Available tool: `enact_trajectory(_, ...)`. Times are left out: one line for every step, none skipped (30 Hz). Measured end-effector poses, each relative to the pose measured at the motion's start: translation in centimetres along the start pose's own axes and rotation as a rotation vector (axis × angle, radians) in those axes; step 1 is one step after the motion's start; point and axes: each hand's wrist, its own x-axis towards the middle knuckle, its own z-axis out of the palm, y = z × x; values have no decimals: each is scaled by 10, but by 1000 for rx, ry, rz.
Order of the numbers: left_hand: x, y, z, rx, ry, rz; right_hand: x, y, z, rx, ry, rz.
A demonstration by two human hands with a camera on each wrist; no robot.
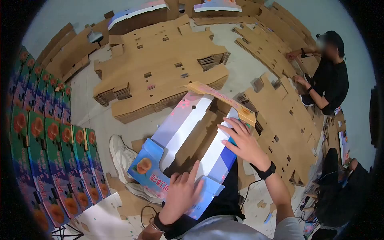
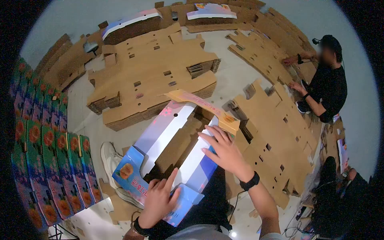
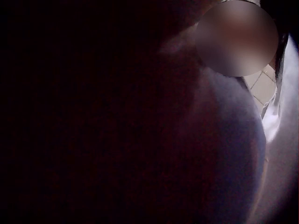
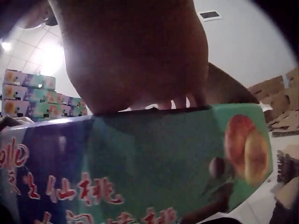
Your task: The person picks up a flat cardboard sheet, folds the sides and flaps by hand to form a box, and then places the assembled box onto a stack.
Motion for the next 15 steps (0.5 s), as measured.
enact_trajectory(-2,-1,-9,-4,5,-2,-3,0,1,33,-8,36)
enact_trajectory(-4,-3,-21,-42,48,16,-6,-5,-1,32,-31,-1)
enact_trajectory(-8,-5,-32,-79,86,36,-11,-13,-1,29,-32,1)
enact_trajectory(-10,-5,-41,-59,167,-12,-15,-24,0,59,-91,-72)
enact_trajectory(-11,-11,-49,-25,281,-15,-20,-37,2,91,-150,-146)
enact_trajectory(-11,-19,-55,-75,402,-33,-26,-51,7,113,-154,-172)
enact_trajectory(-5,-29,-62,-72,407,-36,-32,-65,12,135,-157,-204)
enact_trajectory(5,-40,-68,2,536,-99,-38,-78,17,214,-112,-172)
enact_trajectory(9,-58,-69,42,600,-131,-38,-84,21,187,-83,-160)
enact_trajectory(12,-77,-71,80,664,-166,-38,-87,24,159,-48,-151)
enact_trajectory(14,-106,-66,-414,466,-392,-39,-90,26,129,-13,-138)
enact_trajectory(17,-122,-59,-905,238,-599,-37,-93,23,126,-13,-139)
enact_trajectory(19,-124,-49,-912,241,-594,-33,-95,15,135,-27,-151)
enact_trajectory(18,-124,-40,-829,245,-558,-29,-95,10,145,-43,-160)
enact_trajectory(16,-124,-36,-742,248,-524,-27,-94,9,140,-43,-159)
